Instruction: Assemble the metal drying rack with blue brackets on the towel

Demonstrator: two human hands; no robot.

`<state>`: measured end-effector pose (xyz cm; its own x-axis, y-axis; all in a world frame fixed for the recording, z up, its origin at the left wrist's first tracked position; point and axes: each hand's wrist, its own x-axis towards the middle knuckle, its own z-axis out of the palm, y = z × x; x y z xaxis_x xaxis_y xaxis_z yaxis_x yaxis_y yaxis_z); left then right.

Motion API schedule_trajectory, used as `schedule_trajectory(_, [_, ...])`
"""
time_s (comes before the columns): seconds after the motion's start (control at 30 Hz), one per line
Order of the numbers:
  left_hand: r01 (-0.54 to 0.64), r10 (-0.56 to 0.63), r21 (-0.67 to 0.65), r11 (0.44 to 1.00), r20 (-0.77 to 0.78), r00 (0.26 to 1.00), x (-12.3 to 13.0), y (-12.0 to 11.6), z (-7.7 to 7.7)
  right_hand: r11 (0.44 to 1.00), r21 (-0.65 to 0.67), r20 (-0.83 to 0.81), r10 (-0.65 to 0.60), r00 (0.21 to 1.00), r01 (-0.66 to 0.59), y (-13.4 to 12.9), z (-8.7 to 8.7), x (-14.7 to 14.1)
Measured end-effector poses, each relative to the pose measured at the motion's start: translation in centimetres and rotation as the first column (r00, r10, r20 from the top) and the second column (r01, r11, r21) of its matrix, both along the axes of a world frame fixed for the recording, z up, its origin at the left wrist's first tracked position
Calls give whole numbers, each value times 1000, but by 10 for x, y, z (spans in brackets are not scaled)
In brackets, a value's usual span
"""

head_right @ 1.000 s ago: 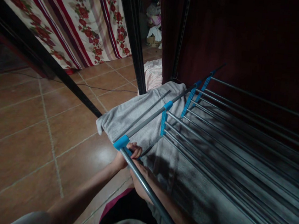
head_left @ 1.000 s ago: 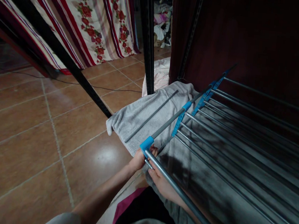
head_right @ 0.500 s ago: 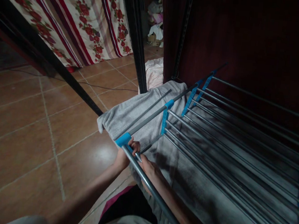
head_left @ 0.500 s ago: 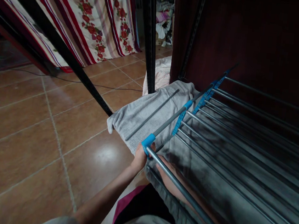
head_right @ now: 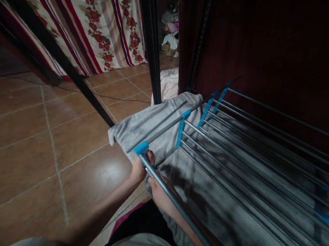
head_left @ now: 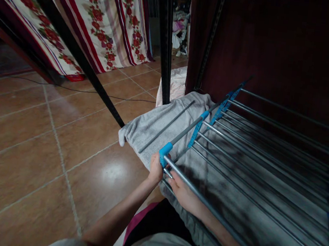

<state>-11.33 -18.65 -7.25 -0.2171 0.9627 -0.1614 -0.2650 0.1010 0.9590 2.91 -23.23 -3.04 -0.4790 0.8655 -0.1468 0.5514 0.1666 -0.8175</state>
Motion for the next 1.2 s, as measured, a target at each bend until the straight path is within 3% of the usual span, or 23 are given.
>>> schedule_trajectory(0.1, [52, -42, 113, 992, -86, 995, -3, 1, 0, 999, 44, 41, -29, 999, 27, -6, -1, -6])
schedule_trajectory(0.33, [93, -64, 119, 989, -228, 971, -8, -11, 11, 982, 185, 294, -11, 956, -45, -25, 4, 7])
schedule_trajectory(0.4, [23, 10, 123, 992, -267, 964, -9, -18, 12, 979, 190, 374, -1, 927, -76, -31, 7, 13])
schedule_trajectory(0.5, [-196, 217, 108, 975, -245, 945, -11, -31, 9, 976, 178, 449, 30, 893, -123, -39, 11, 17])
schedule_trajectory(0.57, [-253, 261, 64, 965, -222, 940, -13, -41, 6, 973, 189, 474, 26, 880, -130, -41, 12, 16])
schedule_trajectory(0.77, [-106, 97, -70, 992, -113, 989, -13, -74, -4, 969, 216, 524, -11, 852, -121, -47, 10, 7])
schedule_trajectory(0.93, [134, -146, -121, 984, -93, 985, -14, -86, -5, 966, 257, 527, -118, 842, -25, -65, 3, 11])
schedule_trajectory(1.07, [211, -231, -132, 969, -160, 960, -20, -78, -4, 962, 255, 546, -226, 807, 97, -91, -2, 43])
schedule_trajectory(1.2, [259, -293, -203, 945, -165, 942, -27, -69, -6, 952, 222, 633, -306, 711, 212, -131, -7, 94])
